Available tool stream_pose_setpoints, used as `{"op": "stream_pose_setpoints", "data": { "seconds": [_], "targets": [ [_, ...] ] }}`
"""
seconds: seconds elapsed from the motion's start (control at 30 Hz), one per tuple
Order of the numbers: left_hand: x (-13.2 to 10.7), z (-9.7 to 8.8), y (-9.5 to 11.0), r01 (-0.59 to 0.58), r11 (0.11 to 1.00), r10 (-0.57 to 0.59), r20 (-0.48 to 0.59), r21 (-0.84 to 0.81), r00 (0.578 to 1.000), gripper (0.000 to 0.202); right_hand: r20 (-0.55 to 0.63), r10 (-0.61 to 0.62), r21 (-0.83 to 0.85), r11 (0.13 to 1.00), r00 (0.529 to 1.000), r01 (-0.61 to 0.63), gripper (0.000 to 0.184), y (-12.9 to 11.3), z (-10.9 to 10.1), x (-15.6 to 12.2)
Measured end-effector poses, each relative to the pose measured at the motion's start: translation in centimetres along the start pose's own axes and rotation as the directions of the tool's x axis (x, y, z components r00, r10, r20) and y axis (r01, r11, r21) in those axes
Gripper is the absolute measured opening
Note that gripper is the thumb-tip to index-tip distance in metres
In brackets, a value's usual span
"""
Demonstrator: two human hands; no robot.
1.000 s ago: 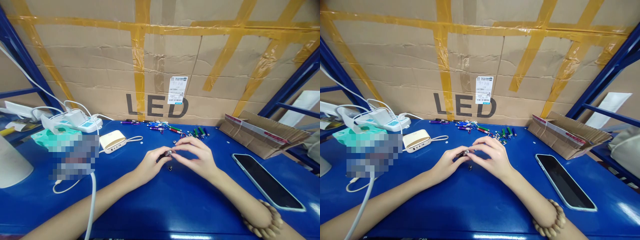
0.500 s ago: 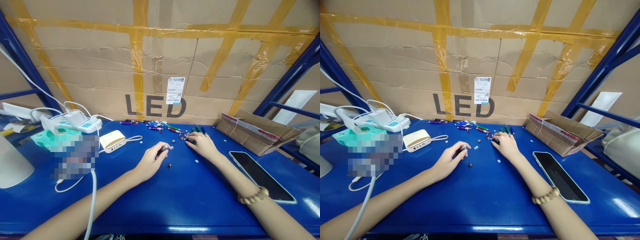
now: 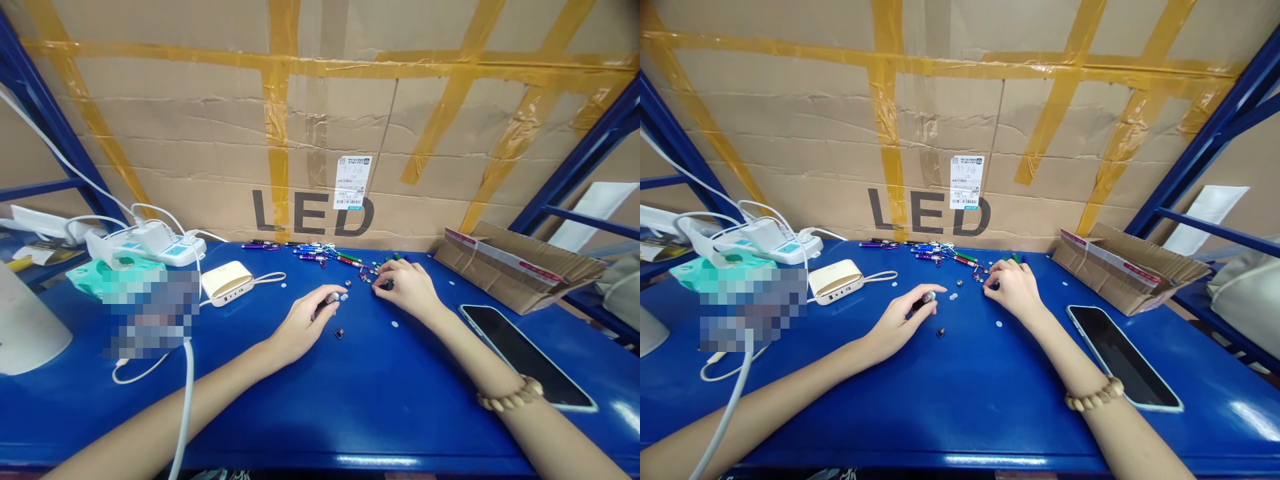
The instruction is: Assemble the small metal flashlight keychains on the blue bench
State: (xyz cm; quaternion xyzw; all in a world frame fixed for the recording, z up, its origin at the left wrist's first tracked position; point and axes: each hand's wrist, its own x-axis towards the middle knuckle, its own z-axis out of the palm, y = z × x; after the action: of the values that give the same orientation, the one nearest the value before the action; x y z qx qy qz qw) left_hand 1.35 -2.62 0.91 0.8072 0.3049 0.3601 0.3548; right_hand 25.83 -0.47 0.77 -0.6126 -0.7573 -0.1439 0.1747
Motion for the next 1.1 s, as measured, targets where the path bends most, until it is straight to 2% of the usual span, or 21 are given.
{"op": "stream_pose_setpoints", "data": {
  "seconds": [0.1,0.2,0.37,0.63,0.77,0.9,1.0,1.1],
  "targets": [
    [0.0,0.0,-0.1,0.000,1.000,0.000,0.009,-0.012,1.000,0.030,0.038,-0.017,-0.003,1.000,0.999,0.017,0.010,-0.4,-0.5,-0.1],
    [0.1,-0.1,-0.2,0.010,1.000,-0.010,0.014,-0.009,1.000,0.029,0.051,0.005,-0.024,1.000,0.999,-0.004,0.021,-0.4,-0.8,-0.2],
    [0.2,-0.1,-0.1,0.011,1.000,-0.011,0.004,0.004,1.000,0.028,0.107,0.010,-0.024,1.000,0.994,-0.007,0.014,-0.1,-0.4,-0.3],
    [0.2,0.0,-0.3,-0.010,1.000,0.010,0.024,0.002,1.000,0.018,0.056,-0.034,0.025,0.999,0.998,0.033,0.010,-0.1,-0.6,-0.1],
    [0.2,0.1,-0.4,-0.034,0.999,0.034,0.051,0.006,0.998,0.016,-0.080,-0.159,0.095,0.981,0.984,0.167,0.009,-1.9,-2.1,-0.3],
    [0.2,0.3,-0.6,-0.052,0.999,0.052,0.084,-0.005,0.995,0.015,-0.306,-0.289,0.219,0.906,0.907,0.363,0.007,-4.9,-3.9,-1.0],
    [0.2,0.3,-0.6,-0.071,0.997,0.073,0.098,-0.027,0.993,0.014,-0.423,-0.318,0.253,0.857,0.848,0.448,0.005,-6.5,-4.6,-1.6],
    [0.1,0.2,-0.3,-0.090,0.995,0.094,0.095,-0.053,0.991,0.015,-0.470,-0.307,0.283,0.836,0.828,0.470,0.003,-7.1,-4.9,-1.9]
  ]
}}
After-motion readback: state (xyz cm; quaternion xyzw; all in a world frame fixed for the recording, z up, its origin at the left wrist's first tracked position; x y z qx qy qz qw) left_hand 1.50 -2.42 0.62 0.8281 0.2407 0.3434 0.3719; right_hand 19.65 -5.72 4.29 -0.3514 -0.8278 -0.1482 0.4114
